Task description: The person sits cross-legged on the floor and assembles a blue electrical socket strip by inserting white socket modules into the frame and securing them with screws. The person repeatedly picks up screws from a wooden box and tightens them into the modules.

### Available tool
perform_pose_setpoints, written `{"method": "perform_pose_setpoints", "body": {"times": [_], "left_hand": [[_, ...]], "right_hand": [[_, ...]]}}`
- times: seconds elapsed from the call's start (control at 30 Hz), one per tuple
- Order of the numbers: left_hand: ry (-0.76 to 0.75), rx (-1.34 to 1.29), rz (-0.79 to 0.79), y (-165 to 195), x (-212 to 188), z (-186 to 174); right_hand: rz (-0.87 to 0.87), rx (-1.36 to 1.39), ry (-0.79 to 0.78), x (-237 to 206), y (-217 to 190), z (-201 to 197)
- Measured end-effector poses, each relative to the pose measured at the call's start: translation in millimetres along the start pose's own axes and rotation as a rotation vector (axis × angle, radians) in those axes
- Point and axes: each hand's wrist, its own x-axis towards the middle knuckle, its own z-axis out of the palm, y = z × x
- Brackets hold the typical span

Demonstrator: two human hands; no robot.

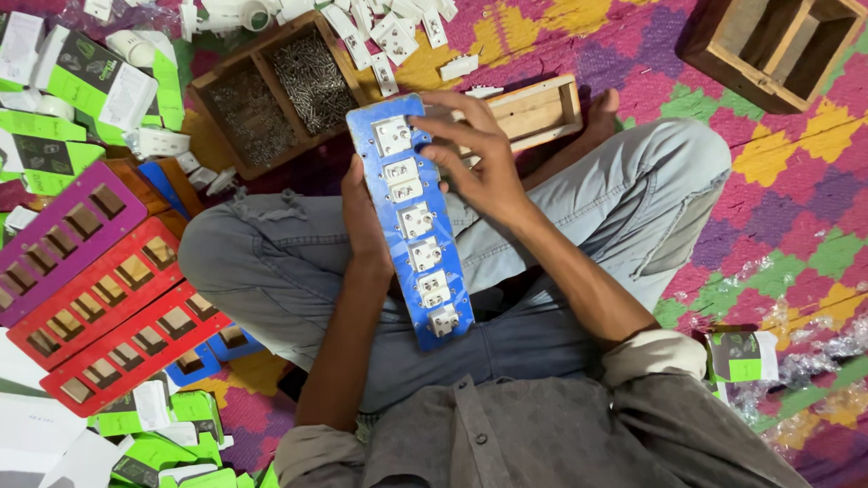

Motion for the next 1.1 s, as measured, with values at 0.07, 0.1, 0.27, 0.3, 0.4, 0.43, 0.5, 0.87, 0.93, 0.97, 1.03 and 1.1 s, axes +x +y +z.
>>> {"method": "perform_pose_setpoints", "body": {"times": [0.07,0.1,0.27,0.3,0.4,0.43,0.5,0.87,0.93,0.97,1.03,1.1], "left_hand": [[-0.014,-0.04,-0.01,3,1,-1],[-0.02,-0.06,-0.016,4,1,-1],[0.012,-0.044,0.007,7,3,-3],[-0.025,-0.034,0.005,6,2,-4],[-0.004,-0.117,-0.004,3,2,-6],[-0.037,-0.101,0.0,3,2,-6],[-0.103,-0.069,0.011,5,1,-6],[-0.016,-0.101,-0.029,10,0,1],[-0.031,-0.09,-0.033,9,-1,-2],[-0.043,-0.084,-0.022,8,-1,-3],[-0.047,-0.079,-0.009,7,-1,-4],[-0.036,-0.083,-0.007,6,-1,-4]], "right_hand": [[-0.016,0.02,-0.046,0,0,1],[-0.003,0.055,-0.06,-1,0,2],[0.322,0.302,-0.063,0,0,7],[0.239,0.257,-0.043,0,0,7],[0.088,0.151,-0.045,0,-1,5],[0.053,0.118,-0.057,0,-1,4],[0.221,0.266,-0.117,0,0,5],[0.171,0.262,-0.149,-2,3,2],[0.313,0.305,-0.206,-1,4,2],[0.196,0.216,-0.171,0,4,2],[-0.04,0.041,-0.102,0,5,3],[0.179,0.181,-0.115,-1,4,4]]}}
